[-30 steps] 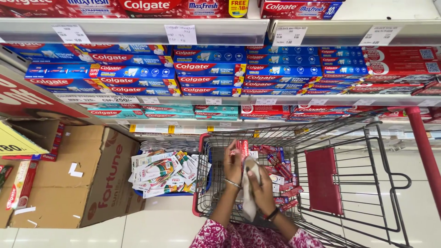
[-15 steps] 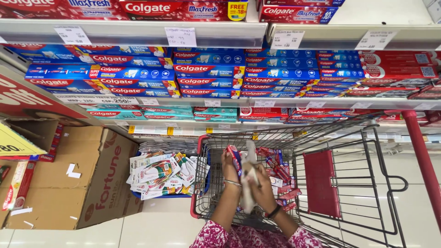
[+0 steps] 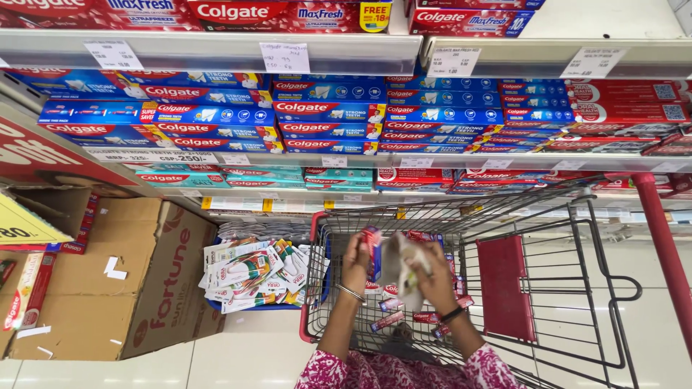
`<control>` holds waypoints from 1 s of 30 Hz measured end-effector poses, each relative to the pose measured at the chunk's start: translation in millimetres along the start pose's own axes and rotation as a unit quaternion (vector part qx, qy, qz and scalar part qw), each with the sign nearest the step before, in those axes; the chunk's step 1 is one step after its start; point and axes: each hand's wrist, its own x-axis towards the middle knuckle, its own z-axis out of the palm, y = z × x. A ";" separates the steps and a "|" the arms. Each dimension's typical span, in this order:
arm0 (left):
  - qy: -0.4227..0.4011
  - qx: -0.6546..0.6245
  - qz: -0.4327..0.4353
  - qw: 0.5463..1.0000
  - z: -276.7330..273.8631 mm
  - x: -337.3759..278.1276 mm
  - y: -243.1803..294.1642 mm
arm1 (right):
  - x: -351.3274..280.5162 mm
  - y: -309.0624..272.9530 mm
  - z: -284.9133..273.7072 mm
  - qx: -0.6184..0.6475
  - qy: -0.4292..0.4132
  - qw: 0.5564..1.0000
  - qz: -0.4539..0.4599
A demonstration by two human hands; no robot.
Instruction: Picking toothpaste boxes from a store shelf, wiping them with a cloth, and placing them into a shopping cart.
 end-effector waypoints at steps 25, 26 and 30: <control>0.216 -0.004 -0.081 0.973 -81.6 21.8 -98.4 | 20.4 227.6 82.4 -0.241 -0.110 0.964 -0.030; 0.209 -0.042 -0.073 0.974 -81.1 21.5 -103.5 | 18.6 234.0 85.0 -0.236 -0.112 0.965 -0.006; 0.207 -0.065 -0.082 0.973 -66.9 24.7 -110.3 | 25.1 173.9 76.9 -0.146 -0.026 0.988 -0.048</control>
